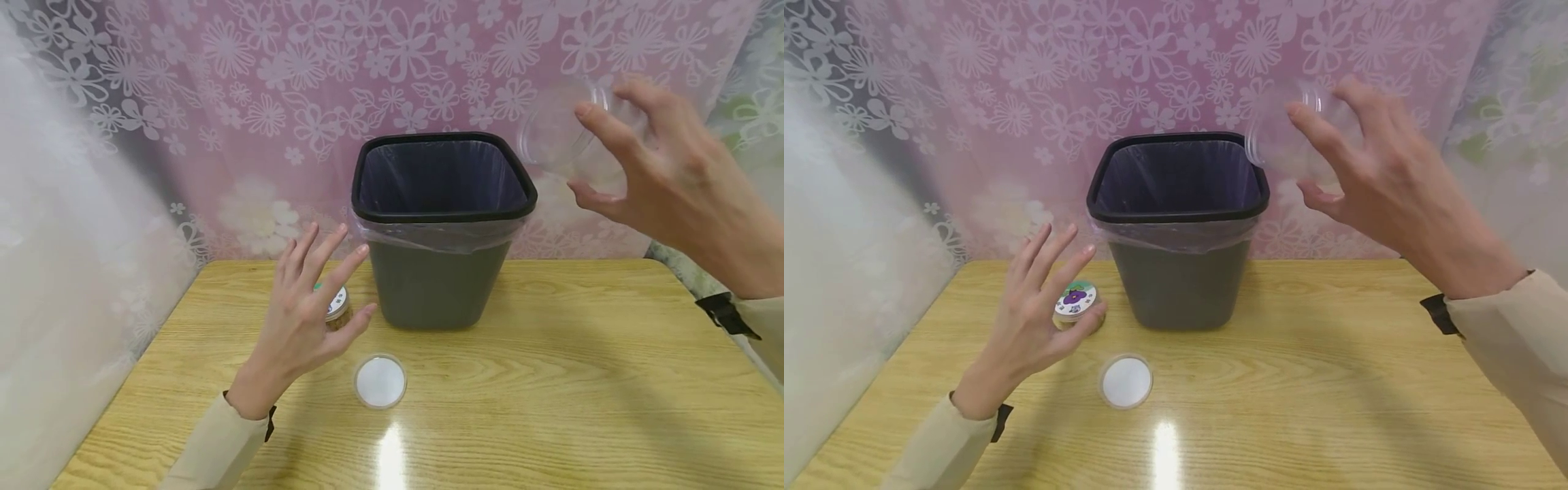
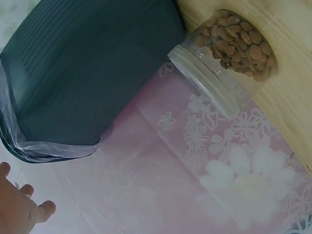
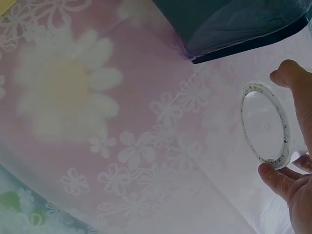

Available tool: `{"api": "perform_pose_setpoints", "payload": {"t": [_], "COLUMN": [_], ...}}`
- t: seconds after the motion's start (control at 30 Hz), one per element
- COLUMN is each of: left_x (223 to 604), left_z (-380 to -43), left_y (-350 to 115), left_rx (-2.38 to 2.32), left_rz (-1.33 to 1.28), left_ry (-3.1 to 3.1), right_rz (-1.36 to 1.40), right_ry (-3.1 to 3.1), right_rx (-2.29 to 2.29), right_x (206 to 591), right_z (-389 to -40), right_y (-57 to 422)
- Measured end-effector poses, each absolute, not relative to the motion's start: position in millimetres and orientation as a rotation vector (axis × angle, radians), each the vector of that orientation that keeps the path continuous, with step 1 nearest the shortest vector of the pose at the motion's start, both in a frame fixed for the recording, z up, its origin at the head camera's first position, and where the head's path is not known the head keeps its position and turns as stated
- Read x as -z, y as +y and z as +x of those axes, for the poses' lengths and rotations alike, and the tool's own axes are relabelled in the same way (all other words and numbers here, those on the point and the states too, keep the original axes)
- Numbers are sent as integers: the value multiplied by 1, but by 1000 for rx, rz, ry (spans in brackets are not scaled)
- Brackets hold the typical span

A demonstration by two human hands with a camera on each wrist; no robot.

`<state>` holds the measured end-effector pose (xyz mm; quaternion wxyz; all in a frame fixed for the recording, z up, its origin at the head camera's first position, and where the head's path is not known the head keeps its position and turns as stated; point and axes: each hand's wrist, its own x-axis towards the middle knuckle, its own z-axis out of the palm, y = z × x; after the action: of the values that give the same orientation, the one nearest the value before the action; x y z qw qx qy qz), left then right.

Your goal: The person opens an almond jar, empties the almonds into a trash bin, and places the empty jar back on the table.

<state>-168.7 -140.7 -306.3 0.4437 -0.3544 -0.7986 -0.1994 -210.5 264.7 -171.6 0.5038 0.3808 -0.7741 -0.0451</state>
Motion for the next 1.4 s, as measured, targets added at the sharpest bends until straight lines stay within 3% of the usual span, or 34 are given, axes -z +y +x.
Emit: {"api": "perform_pose_setpoints", "payload": {"t": [0.8, 1.4], "left_x": [328, 342], "left_z": [-163, -157], "left_y": [-140, -142], "left_rx": [467, 458], "left_rz": [-966, -996], "left_ry": [-2016, -2077], "right_rz": [807, 769], "right_ry": [-1671, -1636], "right_rx": [-253, -245], "right_x": [227, 265], "right_z": [-201, -189], "right_y": [269, 269]}}
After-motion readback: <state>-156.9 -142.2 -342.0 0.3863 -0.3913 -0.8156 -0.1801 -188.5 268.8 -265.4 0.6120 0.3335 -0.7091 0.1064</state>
